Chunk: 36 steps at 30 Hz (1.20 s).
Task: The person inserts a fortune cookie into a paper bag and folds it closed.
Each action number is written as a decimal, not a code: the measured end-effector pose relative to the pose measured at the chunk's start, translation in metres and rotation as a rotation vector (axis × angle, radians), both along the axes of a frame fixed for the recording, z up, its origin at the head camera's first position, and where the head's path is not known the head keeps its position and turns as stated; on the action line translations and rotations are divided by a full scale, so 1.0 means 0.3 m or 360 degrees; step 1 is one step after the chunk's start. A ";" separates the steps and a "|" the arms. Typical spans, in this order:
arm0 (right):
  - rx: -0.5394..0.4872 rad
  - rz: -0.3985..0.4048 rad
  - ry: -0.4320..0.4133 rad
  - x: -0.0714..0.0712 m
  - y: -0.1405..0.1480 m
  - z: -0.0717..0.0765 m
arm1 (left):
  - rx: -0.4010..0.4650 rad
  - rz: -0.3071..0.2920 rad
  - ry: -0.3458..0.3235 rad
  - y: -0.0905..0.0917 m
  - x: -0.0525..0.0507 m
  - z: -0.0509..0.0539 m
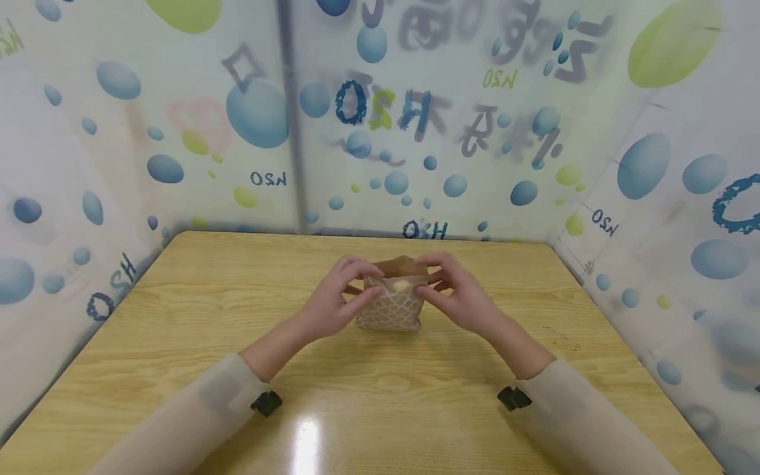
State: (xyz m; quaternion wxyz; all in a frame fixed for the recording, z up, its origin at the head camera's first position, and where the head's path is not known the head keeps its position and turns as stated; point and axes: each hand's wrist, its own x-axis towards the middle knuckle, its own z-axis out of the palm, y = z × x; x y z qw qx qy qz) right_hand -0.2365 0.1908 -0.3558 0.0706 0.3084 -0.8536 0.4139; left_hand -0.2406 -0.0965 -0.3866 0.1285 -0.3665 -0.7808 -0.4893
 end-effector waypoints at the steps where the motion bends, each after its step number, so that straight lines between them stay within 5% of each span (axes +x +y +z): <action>1: -0.0005 0.0004 0.0030 0.002 0.001 -0.002 | -0.0004 0.0004 -0.0005 0.000 0.000 0.001; 10: 0.0043 -0.0021 0.0091 0.003 -0.001 -0.005 | -0.0016 0.0025 0.0024 0.004 0.002 0.007; 20: 0.0045 -0.0058 0.0155 0.006 0.000 -0.005 | 0.0251 0.0126 0.0094 0.016 0.004 -0.005; 29: 0.0030 -0.0053 0.0108 0.007 -0.003 0.000 | 0.0304 0.0130 -0.0078 0.013 0.012 0.003; 36: 0.0050 0.0031 0.0100 0.007 0.002 -0.003 | 0.0202 0.0084 -0.0066 0.012 0.014 0.007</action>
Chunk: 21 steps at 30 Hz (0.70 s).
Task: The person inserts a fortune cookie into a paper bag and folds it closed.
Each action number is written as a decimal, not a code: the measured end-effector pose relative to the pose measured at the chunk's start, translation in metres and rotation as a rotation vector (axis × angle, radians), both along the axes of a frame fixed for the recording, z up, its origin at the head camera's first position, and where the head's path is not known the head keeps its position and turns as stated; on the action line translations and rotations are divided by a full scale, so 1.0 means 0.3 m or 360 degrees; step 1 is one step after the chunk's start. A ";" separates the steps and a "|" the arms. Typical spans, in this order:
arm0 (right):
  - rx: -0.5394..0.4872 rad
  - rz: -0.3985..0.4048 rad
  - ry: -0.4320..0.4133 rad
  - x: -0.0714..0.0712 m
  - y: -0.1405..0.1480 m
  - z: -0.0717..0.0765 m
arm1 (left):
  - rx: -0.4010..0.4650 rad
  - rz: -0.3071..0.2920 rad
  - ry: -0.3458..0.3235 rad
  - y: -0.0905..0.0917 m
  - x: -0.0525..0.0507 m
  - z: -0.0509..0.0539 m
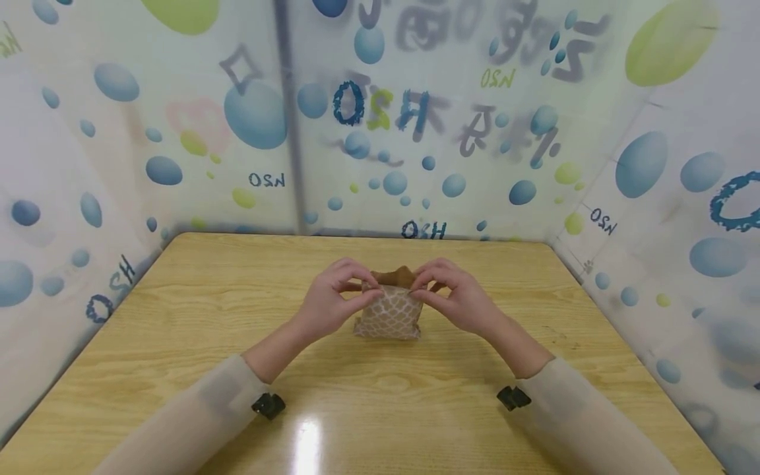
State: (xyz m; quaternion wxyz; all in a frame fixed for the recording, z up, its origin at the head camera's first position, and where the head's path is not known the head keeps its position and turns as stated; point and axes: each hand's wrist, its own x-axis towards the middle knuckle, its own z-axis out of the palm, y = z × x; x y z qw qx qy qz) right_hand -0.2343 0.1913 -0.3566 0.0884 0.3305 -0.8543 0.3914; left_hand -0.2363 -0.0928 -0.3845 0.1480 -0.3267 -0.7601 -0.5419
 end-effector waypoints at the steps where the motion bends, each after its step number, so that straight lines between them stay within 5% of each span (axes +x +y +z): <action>1: 0.0009 -0.0008 0.0011 0.000 0.001 -0.001 | 0.0003 -0.0002 -0.0014 0.001 0.001 0.001; 5: 0.0001 -0.0041 -0.0012 -0.001 0.003 -0.006 | 0.0068 -0.0024 -0.0140 0.006 0.005 0.003; 13: -0.0150 -0.0132 -0.0323 0.001 -0.013 -0.004 | 0.0250 -0.0080 -0.0318 0.015 0.004 -0.002; 21: -0.0192 -0.0096 -0.0377 -0.006 -0.015 -0.016 | 0.0162 -0.0033 -0.0528 0.023 0.002 -0.005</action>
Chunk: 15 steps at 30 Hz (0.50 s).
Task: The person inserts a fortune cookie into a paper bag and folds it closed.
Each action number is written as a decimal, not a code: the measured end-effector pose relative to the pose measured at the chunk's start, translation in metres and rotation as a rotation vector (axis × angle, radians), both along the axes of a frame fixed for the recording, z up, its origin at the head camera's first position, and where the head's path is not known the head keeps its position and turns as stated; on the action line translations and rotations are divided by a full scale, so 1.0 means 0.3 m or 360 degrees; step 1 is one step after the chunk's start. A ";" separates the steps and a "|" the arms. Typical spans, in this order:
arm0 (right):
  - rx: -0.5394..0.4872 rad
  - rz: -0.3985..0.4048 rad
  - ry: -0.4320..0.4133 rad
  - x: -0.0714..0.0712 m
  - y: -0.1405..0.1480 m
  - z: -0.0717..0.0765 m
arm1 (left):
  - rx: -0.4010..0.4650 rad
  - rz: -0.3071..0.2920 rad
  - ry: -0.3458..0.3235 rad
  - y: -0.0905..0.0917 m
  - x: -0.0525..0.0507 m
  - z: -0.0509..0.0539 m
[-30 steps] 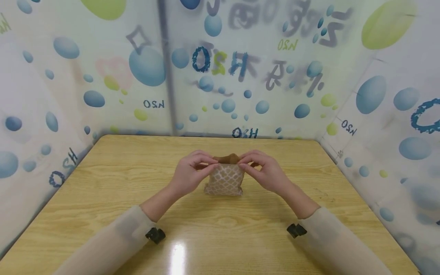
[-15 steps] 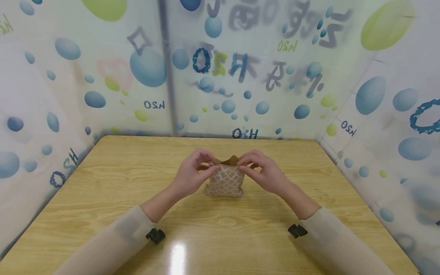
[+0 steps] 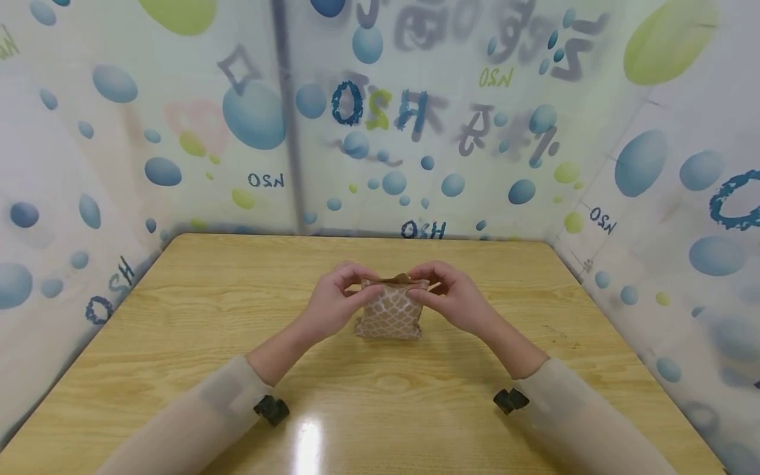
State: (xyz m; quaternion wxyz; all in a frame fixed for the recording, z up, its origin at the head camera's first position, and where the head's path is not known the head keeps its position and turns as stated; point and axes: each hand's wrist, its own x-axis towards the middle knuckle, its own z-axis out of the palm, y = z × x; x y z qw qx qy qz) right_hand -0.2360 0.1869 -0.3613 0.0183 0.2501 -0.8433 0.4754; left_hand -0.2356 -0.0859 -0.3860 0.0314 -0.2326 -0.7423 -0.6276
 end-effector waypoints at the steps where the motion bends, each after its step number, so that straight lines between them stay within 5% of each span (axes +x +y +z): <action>1: 0.0002 0.0001 -0.0015 -0.002 0.001 -0.003 | 0.0008 -0.0008 -0.0021 0.001 0.000 -0.001; 15: 0.0032 -0.0021 0.0133 0.007 -0.007 -0.007 | 0.0099 -0.0018 -0.0077 0.006 -0.005 0.002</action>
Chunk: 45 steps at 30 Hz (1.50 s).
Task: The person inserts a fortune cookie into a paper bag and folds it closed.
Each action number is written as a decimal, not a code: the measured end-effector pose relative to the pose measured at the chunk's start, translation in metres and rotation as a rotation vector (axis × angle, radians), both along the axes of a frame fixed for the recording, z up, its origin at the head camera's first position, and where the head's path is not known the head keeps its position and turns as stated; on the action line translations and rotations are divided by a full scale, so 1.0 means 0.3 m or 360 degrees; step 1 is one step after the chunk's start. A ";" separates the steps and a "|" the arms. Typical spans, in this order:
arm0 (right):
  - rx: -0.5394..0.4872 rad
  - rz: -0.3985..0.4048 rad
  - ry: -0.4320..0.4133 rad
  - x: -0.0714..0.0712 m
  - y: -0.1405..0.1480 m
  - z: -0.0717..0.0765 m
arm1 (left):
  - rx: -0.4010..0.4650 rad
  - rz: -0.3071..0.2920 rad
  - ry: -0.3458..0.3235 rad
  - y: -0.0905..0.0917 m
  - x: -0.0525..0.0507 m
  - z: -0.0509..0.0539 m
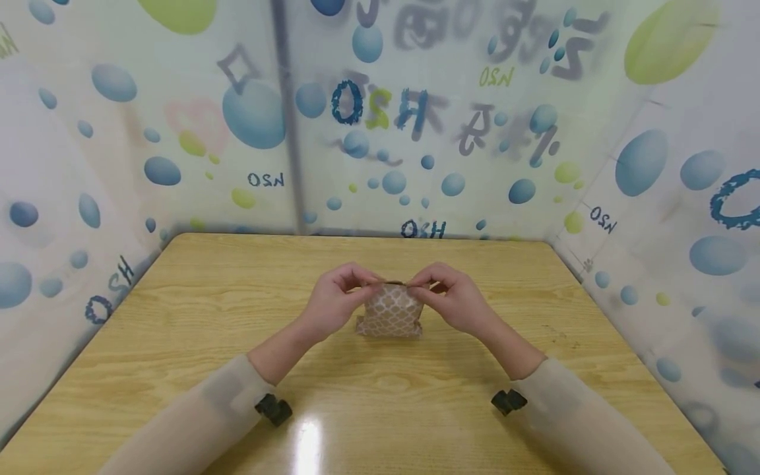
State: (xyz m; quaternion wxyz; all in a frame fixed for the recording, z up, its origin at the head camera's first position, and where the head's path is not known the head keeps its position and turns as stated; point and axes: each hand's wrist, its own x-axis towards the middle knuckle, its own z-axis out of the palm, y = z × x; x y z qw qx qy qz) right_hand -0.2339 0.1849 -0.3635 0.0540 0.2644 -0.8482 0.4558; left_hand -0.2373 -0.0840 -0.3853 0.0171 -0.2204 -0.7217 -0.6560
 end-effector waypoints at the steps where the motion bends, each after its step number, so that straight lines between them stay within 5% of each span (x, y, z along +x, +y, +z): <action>1: 0.0003 0.0004 -0.0003 0.001 -0.002 0.001 | 0.0000 -0.0006 -0.0003 0.000 -0.001 0.001; 9: 0.0055 -0.0062 -0.0019 -0.002 -0.006 -0.003 | -0.0134 0.0022 -0.0021 -0.001 -0.003 -0.001; 15: 0.0088 0.0002 0.0019 -0.005 -0.007 0.005 | -0.0061 -0.0021 -0.0001 0.002 -0.008 -0.001; 23: 0.0034 0.0047 -0.0211 -0.006 -0.006 0.008 | -0.0081 -0.0068 0.0004 -0.007 -0.008 0.002; 29: -0.0056 0.0062 -0.0260 -0.015 0.004 -0.002 | -0.0147 -0.0141 -0.0018 -0.021 -0.018 0.011; 37: -0.0123 0.0264 -0.0066 -0.018 0.024 -0.031 | -0.0254 -0.0123 0.0296 -0.020 -0.026 -0.002; 45: -0.0014 0.0240 -0.0052 -0.015 0.032 -0.037 | -0.0391 -0.0074 0.0313 -0.011 -0.010 0.010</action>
